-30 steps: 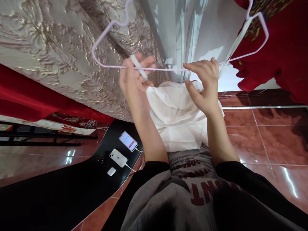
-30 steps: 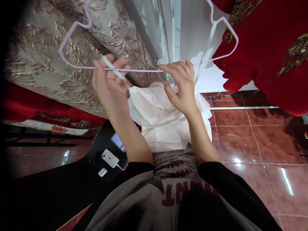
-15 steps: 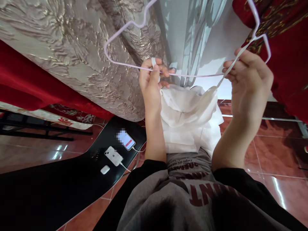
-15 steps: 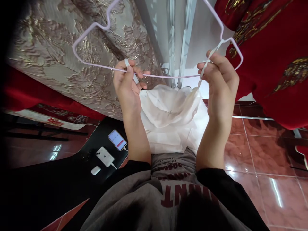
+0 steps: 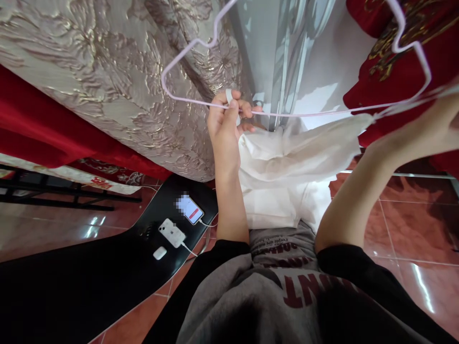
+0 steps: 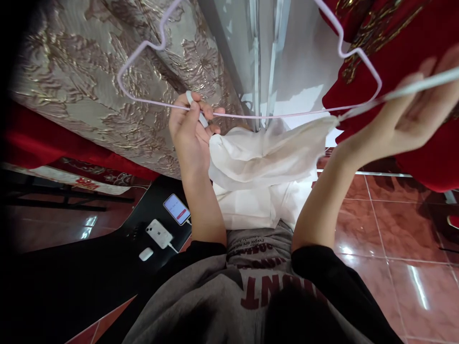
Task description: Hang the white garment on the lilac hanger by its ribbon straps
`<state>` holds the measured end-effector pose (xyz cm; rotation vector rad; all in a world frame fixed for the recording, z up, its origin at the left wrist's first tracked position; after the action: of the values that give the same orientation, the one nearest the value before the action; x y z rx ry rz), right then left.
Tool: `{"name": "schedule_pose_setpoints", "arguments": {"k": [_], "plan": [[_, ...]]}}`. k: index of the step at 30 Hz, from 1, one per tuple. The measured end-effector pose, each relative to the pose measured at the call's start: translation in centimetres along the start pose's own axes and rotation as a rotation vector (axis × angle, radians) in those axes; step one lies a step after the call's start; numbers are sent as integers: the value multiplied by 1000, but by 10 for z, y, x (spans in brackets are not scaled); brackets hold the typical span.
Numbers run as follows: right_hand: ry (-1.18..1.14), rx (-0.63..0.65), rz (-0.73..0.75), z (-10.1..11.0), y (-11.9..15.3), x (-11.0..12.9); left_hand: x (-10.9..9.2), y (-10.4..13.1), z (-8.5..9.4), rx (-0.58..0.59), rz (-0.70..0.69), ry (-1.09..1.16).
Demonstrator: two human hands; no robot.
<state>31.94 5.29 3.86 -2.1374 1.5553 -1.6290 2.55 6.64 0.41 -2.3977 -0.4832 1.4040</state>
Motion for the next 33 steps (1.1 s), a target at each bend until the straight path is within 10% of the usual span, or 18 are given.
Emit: {"name": "schedule_pose_setpoints", "arguments": {"k": [3,12,23,28,33], "plan": [[36,8,470,24,17,4,1,-1,0,-56,27,-17],[463,686,125,-48,56,-15,4,5,-9,-94,68,-75],[430,603,136,-46,61,-13,-61,18,54,-529,-451,-389],[404,588,102,-46,61,-14,-93,-15,45,-131,-471,-622],[393,625,8,-45,59,-26,-96,-56,13,289,-191,-862]]}}
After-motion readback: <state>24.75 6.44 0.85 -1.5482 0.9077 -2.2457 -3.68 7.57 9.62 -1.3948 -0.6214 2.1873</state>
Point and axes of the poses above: each hand's wrist, its own y-axis away from the middle knuckle, its own z-axis out of the back of the hand, x = y × z, the point moved 5 cm from there along -y, towards the middle knuckle, and after that the axes turned 7 degrees about x, right-handed, at the moved point
